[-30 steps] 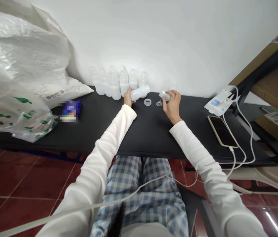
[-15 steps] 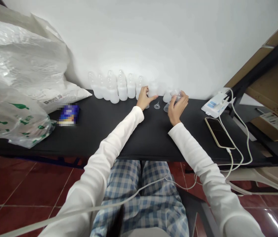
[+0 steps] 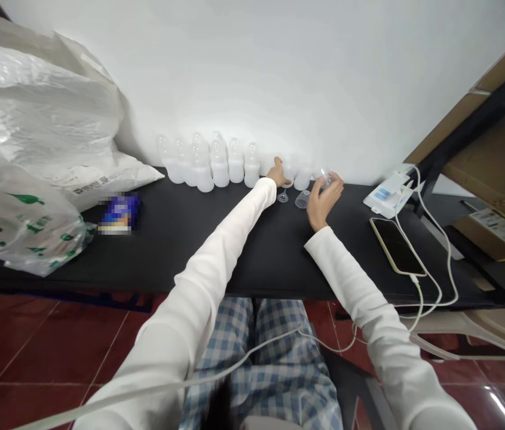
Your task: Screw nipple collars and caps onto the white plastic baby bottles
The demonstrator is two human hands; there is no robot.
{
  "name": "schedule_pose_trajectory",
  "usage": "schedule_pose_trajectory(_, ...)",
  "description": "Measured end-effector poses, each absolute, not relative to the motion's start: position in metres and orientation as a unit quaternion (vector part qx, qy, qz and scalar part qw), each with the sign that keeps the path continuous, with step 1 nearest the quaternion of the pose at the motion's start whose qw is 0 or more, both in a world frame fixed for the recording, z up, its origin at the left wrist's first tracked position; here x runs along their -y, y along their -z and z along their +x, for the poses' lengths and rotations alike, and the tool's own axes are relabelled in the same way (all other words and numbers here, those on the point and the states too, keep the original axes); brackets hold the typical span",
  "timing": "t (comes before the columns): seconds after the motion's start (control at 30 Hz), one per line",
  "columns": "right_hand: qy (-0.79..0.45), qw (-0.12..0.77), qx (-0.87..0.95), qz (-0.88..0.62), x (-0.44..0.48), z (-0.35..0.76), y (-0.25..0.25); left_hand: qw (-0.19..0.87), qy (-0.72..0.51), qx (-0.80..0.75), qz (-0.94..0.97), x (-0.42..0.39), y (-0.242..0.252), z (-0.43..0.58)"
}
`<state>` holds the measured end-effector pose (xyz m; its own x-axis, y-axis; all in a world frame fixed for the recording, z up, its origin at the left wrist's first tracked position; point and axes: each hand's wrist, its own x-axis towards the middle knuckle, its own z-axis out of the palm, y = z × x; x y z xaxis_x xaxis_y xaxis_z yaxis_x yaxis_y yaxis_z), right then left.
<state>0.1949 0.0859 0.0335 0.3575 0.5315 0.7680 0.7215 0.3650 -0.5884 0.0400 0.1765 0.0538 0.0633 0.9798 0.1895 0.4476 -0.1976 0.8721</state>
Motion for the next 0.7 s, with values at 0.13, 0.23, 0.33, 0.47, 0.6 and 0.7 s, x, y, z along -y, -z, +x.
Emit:
schedule_pose_trajectory(0.13,0.056,0.609,0.562,-0.556,-0.086,0.195,-0.034,0.324,-0.374,-0.592,0.636,-0.169,-0.069,0.048)
schedule_pose_trajectory(0.23,0.047,0.615,0.566,-0.547,-0.087,0.195,-0.033,0.334,-0.374,-0.59,0.633,-0.16,-0.073,0.044)
schedule_pose_trajectory(0.33,0.027,0.619,0.58,-0.529,-0.087,0.193,-0.033,0.316,-0.453,-0.535,0.639,-0.137,-0.069,0.031)
schedule_pose_trajectory(0.47,-0.016,0.6,0.631,-0.491,-0.077,0.181,-0.03,0.328,-0.532,-0.408,0.666,-0.087,-0.057,0.007)
schedule_pose_trajectory(0.6,-0.067,0.548,0.685,-0.475,-0.065,0.165,-0.029,0.358,-0.543,-0.349,0.675,-0.048,-0.046,-0.007)
schedule_pose_trajectory(0.7,-0.09,0.537,0.696,-0.468,-0.059,0.159,-0.03,0.355,-0.57,-0.338,0.659,-0.04,-0.04,-0.008)
